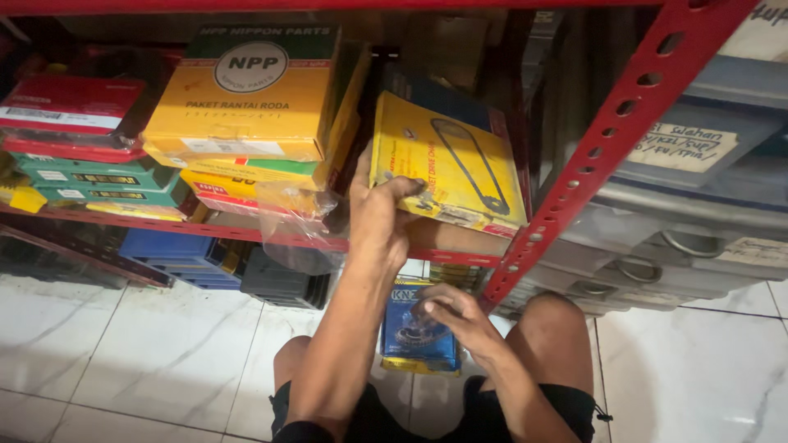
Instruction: The person organizes boxes of motorcycle parts on metal shelves by moving several boxes from the floor and lower shelves to different positions.
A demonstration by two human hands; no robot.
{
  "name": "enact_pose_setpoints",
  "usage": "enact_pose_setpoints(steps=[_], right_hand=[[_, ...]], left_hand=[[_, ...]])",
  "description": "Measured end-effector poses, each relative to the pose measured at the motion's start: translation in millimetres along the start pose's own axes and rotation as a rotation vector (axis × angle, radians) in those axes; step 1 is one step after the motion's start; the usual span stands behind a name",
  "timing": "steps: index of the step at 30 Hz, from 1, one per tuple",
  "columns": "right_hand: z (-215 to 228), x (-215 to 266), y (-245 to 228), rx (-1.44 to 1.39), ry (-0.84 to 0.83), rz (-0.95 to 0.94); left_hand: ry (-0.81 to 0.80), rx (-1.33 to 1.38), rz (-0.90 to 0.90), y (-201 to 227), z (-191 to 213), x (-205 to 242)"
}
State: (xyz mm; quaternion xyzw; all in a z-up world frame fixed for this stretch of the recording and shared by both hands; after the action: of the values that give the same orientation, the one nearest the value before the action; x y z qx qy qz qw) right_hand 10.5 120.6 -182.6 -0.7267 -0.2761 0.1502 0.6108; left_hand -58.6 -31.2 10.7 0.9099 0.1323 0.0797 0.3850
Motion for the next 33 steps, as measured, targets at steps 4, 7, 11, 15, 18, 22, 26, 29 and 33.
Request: enact_pose_setpoints(steps=[4,7,11,15,18,22,26,29,33], right_hand=[[-1,-2,0,0.045,-0.007,0.024],[-5,-1,-1,0.005,-0.042,-0.007],[-9,-1,-15,0.009,-0.072,0.055],[-11,4,-35,-0.092,-0.094,0.117],[-15,8,-62,-0.201,-0.164,0.262],[-19,22,-99,-0.559,-0.194,0.25],[-29,48,-145,-0.69,-0.291,0.428],[-34,54,-134,-0.755,-0.198,0.333],[-45,64,-103,-0.298,-0.012,0.383]], left_hand=[[0.011,0.002,0.012,17,-7,10],[0.026,-0.046,-0.043,35,-12,19],[-0.008,0.014,-0.066,56,-22,28],[-0.045,-0.013,-0.148,78,-26,40],[-0.062,0.029,-0.148,92,-22,53],[-0.066,-0.011,-0.186,111,-8,80],[-0.006,-0.01,-0.138,119,16,122],[0.075,-0.055,-0.111,120,40,150],[0.035,-0.094,-0.06,110,71,173]])
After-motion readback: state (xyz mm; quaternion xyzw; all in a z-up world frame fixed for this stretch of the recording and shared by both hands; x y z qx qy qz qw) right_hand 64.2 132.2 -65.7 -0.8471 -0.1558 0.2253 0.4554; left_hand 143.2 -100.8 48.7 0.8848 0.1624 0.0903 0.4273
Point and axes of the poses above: each hand's wrist, its own x-axis away from the middle knuckle, its own z-axis out of the back of the hand, y = z × x, the point moved 7 cm from there along -x, towards the middle knuckle, and after that the axes turned 3 degrees about z, right-handed, at the moved point
